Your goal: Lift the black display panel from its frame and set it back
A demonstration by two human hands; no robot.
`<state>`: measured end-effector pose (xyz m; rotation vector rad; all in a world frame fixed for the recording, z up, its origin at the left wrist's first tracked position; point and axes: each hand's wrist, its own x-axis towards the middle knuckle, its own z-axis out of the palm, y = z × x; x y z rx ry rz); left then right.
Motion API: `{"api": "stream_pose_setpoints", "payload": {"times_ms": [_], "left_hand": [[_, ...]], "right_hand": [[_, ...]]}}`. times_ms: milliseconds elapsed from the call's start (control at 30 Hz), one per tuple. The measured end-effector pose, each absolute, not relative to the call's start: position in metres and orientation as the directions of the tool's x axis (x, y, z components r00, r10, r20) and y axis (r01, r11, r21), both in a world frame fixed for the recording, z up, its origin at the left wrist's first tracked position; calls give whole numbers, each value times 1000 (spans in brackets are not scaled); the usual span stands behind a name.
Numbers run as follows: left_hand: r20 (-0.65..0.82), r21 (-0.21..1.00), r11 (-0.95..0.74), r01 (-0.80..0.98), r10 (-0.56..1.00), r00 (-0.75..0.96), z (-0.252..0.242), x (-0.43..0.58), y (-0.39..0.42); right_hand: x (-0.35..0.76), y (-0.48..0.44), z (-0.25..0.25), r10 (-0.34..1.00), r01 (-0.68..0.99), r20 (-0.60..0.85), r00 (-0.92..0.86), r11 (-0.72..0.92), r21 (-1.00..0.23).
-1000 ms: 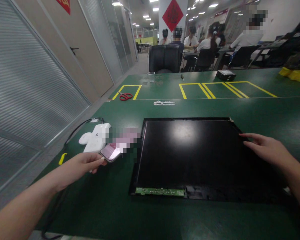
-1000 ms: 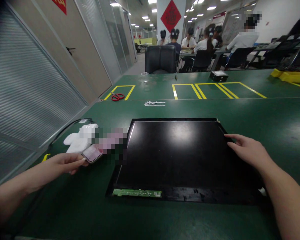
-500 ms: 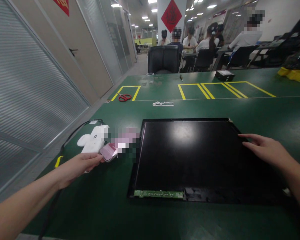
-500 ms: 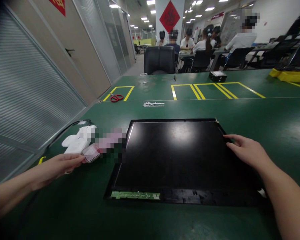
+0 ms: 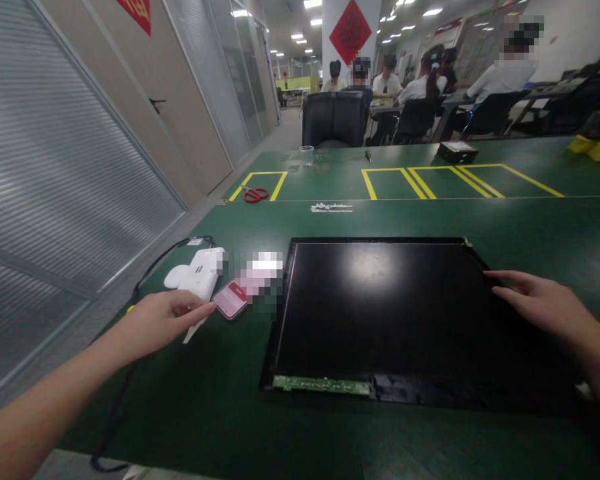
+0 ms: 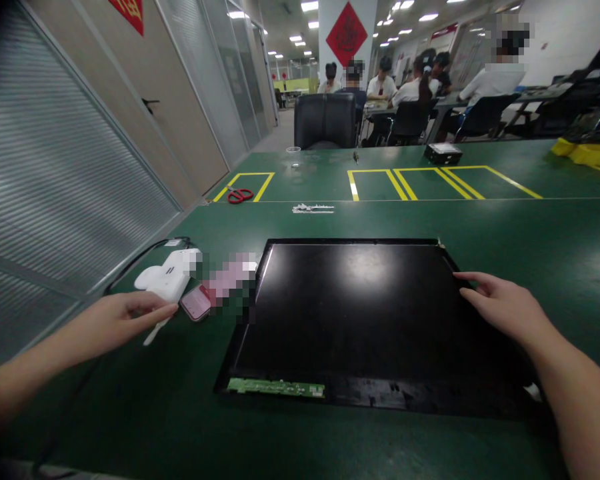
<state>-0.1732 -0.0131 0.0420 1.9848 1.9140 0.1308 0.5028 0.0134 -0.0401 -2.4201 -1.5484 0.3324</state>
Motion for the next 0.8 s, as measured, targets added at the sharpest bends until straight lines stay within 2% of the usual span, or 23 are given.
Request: {"api": "stream_pose_setpoints", "payload": {"times_ms": [33,100,167,233,367,533,667,800], "left_hand": [[-182,308,-21,951,980,80,48,-167,-12],[-40,253,-69,965,996,81,52,-150,-7],[14,176,-129,976,992,129,47,-130,2],[-36,113,-181,977,982,186,36,-111,12],[-132,30,-105,994,985,108,22,-90,32],[-93,-68,25,997,995,-31,27,-82,40],[-32,-109,26,994,999,-30,32,-69,41],[-101,-87,48,995,993,-57,48,-65,43]], "right_hand": [[503,14,-41,910,854,-62,411,-408,-323],[505,15,-42,913,861,-57,405,-402,-313],[506,15,-44,918,867,-33,395,-384,-316],[506,14,-45,922,869,-15,387,-370,-328],[504,13,-42,917,858,-45,397,-388,-338],[499,13,-33,893,821,-117,435,-447,-355],[497,14,-31,886,813,-134,444,-461,-357],[499,15,-33,898,827,-98,430,-435,-355]]}}
